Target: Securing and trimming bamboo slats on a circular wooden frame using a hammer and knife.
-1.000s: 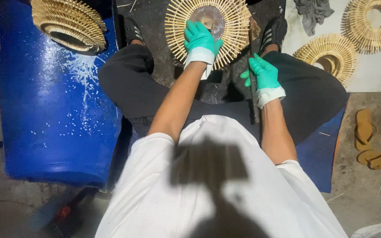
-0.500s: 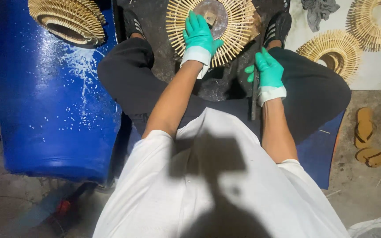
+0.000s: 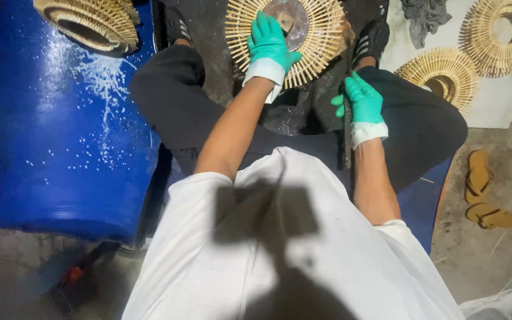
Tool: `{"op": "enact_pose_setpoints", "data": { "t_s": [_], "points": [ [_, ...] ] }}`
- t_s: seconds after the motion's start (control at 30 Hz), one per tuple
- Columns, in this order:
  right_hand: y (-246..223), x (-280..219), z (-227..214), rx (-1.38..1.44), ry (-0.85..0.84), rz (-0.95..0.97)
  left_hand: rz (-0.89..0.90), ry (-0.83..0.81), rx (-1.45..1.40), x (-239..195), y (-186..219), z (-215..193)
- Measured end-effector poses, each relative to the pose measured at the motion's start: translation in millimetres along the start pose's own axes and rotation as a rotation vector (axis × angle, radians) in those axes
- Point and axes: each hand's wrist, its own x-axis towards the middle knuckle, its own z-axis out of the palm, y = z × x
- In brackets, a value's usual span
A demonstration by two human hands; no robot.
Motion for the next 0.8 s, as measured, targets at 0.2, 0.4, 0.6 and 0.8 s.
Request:
{"op": "enact_pose_setpoints", "data": {
  "t_s": [0.2, 0.4, 0.6, 0.8],
  "points": [
    [3, -28, 7, -0.019, 0.031, 0.018, 0.004, 0.045, -0.004, -4, 1, 6],
    [15, -22, 11, 0.081, 0.079, -0.009, -0.012, -0.034, -0.003, -7, 7, -13],
    [19, -23, 19, -0.007, 0.081, -0.005, -0.151, -0.103, 0.068, 10, 10, 0],
    [19, -23, 24, 0.136, 0.15, -0.007, -0.098, 0.055, -0.049, -6, 15, 7]
  ]
}}
